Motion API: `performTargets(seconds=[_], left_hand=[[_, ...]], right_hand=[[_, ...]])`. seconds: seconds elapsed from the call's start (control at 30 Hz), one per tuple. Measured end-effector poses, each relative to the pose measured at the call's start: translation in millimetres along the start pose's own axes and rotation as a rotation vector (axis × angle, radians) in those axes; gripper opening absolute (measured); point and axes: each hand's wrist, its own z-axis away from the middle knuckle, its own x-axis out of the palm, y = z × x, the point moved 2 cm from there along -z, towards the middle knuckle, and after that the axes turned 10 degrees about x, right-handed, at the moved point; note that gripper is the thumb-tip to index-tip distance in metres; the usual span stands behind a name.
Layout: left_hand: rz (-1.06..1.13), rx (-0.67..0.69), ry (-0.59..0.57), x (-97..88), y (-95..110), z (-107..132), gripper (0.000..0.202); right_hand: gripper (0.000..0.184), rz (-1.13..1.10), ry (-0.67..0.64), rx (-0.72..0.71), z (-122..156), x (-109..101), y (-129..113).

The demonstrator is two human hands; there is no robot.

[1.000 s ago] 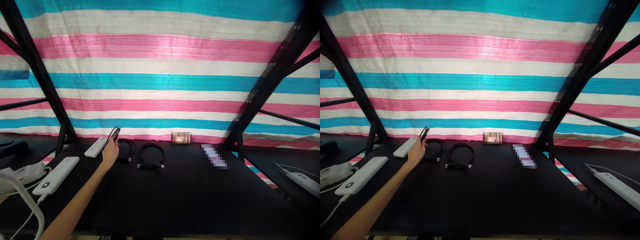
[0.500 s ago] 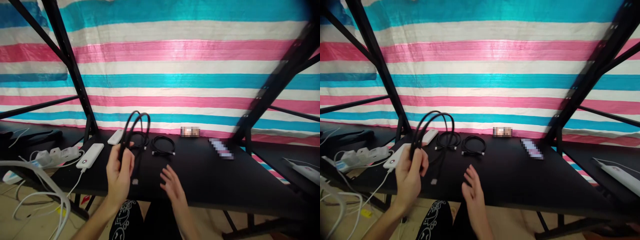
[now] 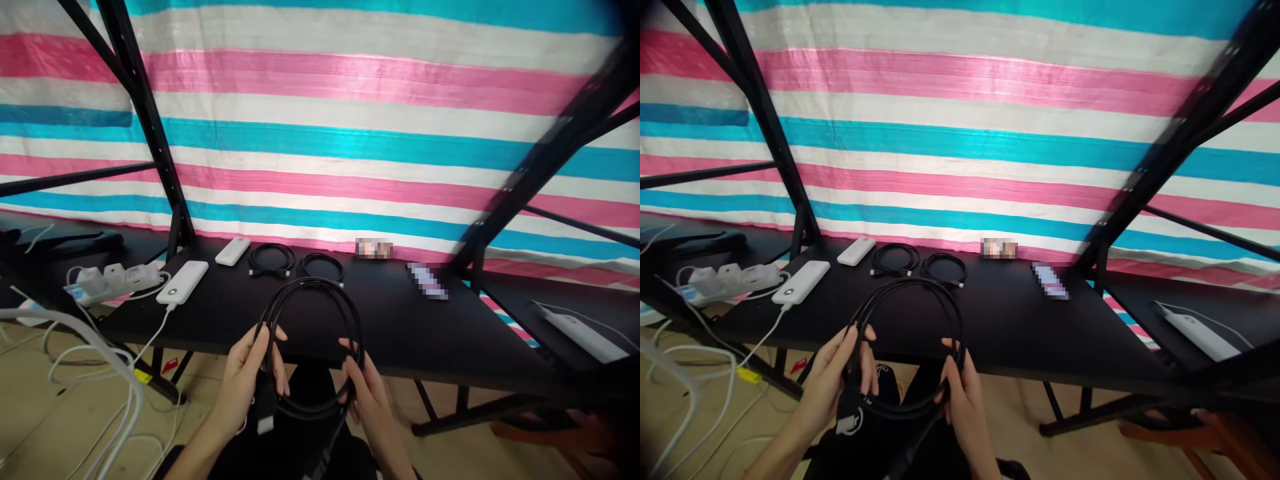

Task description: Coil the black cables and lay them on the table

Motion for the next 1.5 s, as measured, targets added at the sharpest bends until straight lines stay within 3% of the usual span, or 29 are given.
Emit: performTargets(seconds=[0.13, 0.27, 0.43, 0.6, 0.73, 0.93, 1.17, 1.37, 1.5], left_hand=[[-0.055, -0.128, 0.01, -5.6, -7.2, 5.2, 0.046], [-0.117, -0.042, 0.083, -15.3, -5.5, 6.5, 0.042], [-0.13, 0.026, 0.26, -34.2, -5.1, 9.8, 0.036], [0.033, 0.057, 0.389, -50.2, 0.1, 9.5, 0.034], [0.191, 0.032, 0.418, -68.4, 6.8, 7.7, 0.034], [0.222, 0.011, 0.509, -92.7, 8.2, 5.4, 0.031], [0.278, -0.048, 0.592, -106.1, 6.5, -3.7, 0.032], [0.311, -0.112, 0.659, -111.6, -10.5, -10.5, 0.038], [0.312, -0.14, 0.68, -103.0, -15.6, -12.1, 0.039]], right_hand=[[0.056, -0.008, 0.092, -0.001, 3.9, -12.7, -4.2], [0.053, -0.033, 0.148, 0.015, 0.9, -16.2, -5.4], [0.049, -0.078, 0.127, 0.035, -5.3, -13.2, 0.3], [0.047, -0.103, 0.224, 0.047, -10.6, -7.6, 1.9], [0.041, -0.228, 0.274, -0.001, -13.4, -7.9, -3.6], [0.041, -0.35, 0.361, -0.091, -13.7, -17.2, -15.8], [0.038, -0.538, 0.388, -0.167, -5.7, -54.5, -23.5], [0.05, -0.386, 0.664, -0.243, 6.6, -100.7, -10.8], [0.062, -0.307, 0.695, -0.161, 10.2, -118.6, -6.7]])
